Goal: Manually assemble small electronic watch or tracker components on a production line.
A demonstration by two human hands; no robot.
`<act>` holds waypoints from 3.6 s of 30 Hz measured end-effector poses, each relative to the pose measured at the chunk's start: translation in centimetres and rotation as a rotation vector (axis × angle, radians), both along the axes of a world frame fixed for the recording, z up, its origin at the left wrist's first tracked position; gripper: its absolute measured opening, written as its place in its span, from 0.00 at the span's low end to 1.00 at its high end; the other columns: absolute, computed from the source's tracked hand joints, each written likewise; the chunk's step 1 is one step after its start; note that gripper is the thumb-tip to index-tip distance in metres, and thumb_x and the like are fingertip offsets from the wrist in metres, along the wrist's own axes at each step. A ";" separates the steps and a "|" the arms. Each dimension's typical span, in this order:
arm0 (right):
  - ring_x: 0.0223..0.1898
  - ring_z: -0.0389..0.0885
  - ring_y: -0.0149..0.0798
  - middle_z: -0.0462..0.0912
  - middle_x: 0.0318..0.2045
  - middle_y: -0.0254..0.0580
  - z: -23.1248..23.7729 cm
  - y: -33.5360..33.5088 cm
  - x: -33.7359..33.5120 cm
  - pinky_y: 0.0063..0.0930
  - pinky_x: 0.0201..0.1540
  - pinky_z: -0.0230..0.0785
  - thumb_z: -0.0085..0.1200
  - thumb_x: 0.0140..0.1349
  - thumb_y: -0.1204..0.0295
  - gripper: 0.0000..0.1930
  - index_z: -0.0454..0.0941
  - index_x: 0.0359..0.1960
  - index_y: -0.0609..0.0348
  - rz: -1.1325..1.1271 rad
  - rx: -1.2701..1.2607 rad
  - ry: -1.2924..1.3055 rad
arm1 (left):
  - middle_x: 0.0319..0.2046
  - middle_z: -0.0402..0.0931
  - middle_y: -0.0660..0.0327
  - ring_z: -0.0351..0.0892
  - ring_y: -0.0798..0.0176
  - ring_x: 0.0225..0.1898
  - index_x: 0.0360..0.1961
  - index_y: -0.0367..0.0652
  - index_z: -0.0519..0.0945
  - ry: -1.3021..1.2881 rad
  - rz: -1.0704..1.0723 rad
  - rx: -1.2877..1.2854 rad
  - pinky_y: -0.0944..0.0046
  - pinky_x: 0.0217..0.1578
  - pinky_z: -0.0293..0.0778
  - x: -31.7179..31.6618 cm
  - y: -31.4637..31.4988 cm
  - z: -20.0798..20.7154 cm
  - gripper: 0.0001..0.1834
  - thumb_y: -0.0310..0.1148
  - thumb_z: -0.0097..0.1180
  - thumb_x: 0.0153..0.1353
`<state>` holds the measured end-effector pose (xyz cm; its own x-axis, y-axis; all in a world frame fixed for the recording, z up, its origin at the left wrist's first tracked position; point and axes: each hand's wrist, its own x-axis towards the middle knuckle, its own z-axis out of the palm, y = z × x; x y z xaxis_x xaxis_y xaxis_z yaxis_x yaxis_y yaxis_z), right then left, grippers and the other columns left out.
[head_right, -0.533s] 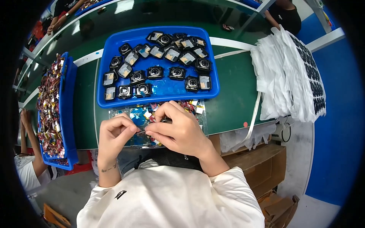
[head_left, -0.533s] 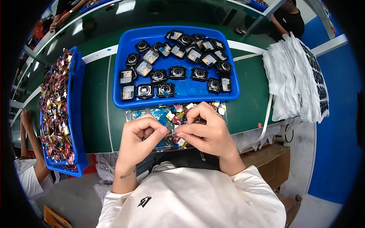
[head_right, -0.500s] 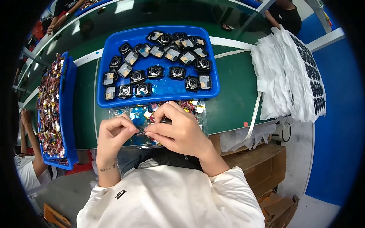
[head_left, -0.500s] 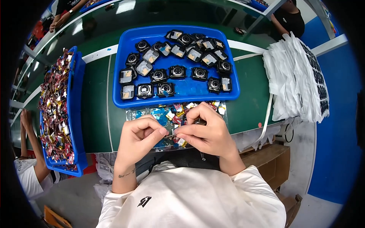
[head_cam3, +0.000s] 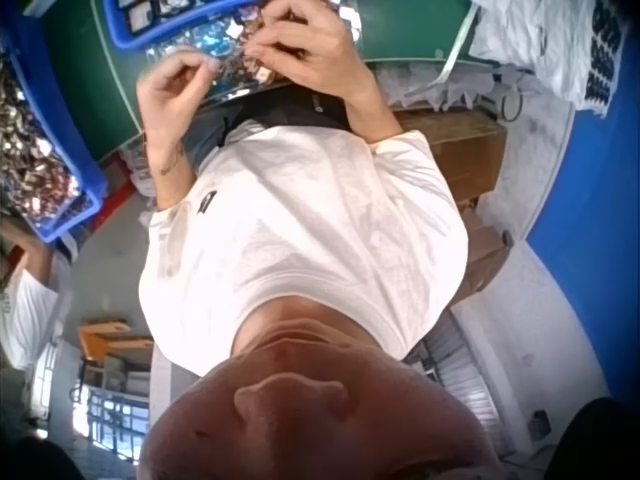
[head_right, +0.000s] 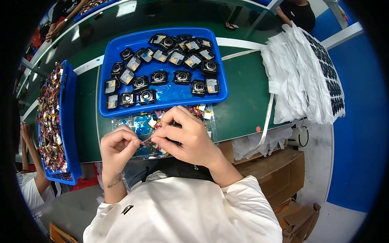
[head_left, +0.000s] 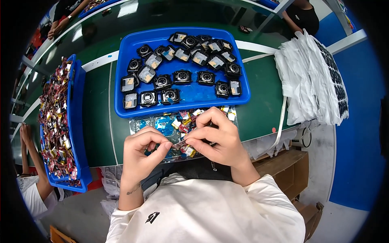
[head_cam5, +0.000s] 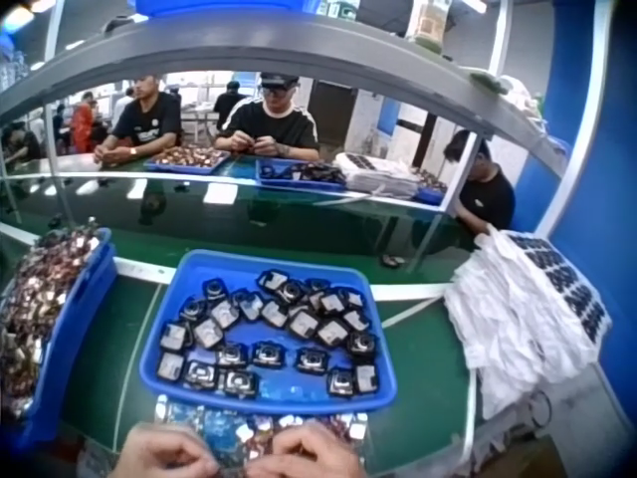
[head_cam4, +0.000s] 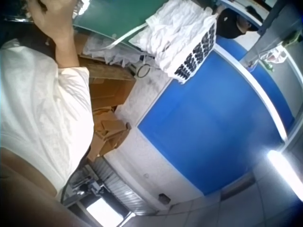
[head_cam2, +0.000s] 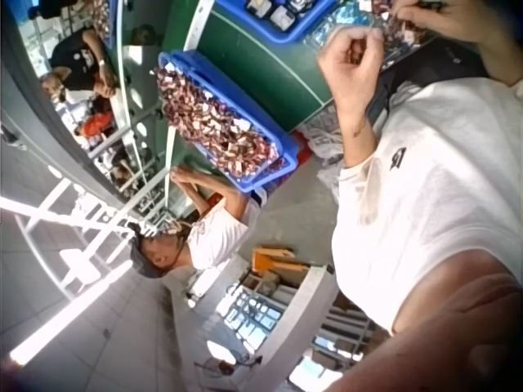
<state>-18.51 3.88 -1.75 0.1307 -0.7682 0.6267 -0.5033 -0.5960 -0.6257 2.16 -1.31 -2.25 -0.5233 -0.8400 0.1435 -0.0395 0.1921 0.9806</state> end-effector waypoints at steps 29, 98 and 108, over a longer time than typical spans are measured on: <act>0.27 0.72 0.35 0.73 0.25 0.36 0.3 0.2 0.0 0.26 0.29 0.65 0.67 0.47 0.75 0.07 0.82 0.27 0.61 -0.057 0.170 -0.095 | 0.27 0.77 0.65 0.69 0.76 0.29 0.30 0.38 0.78 0.027 -0.063 0.147 0.74 0.31 0.66 -1.0 0.1 0.2 0.08 0.21 0.63 0.48; 0.27 0.71 0.21 0.74 0.26 0.32 -0.7 0.5 0.3 0.15 0.30 0.64 0.60 0.58 0.77 0.10 0.72 0.38 0.64 -0.371 0.194 -0.574 | 0.22 0.78 0.61 0.72 0.67 0.26 0.24 0.37 0.80 -0.004 0.065 -0.176 0.68 0.33 0.64 -1.5 0.8 -0.1 0.03 0.21 0.62 0.49; 0.34 0.73 0.23 0.79 0.35 0.39 0.0 0.7 -0.8 0.15 0.37 0.65 0.53 0.65 0.73 0.20 0.68 0.56 0.68 -0.026 0.500 -0.882 | 0.20 0.78 0.62 0.72 0.68 0.24 0.25 0.37 0.83 0.063 0.023 -0.196 0.69 0.29 0.65 -2.1 1.1 0.0 0.04 0.19 0.64 0.46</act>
<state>-19.35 4.60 -1.76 -0.2437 -0.9649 0.0976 0.2501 -0.1597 -0.9549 0.02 -0.25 -2.22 -0.4894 -0.8040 0.3377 0.0146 0.3796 0.9250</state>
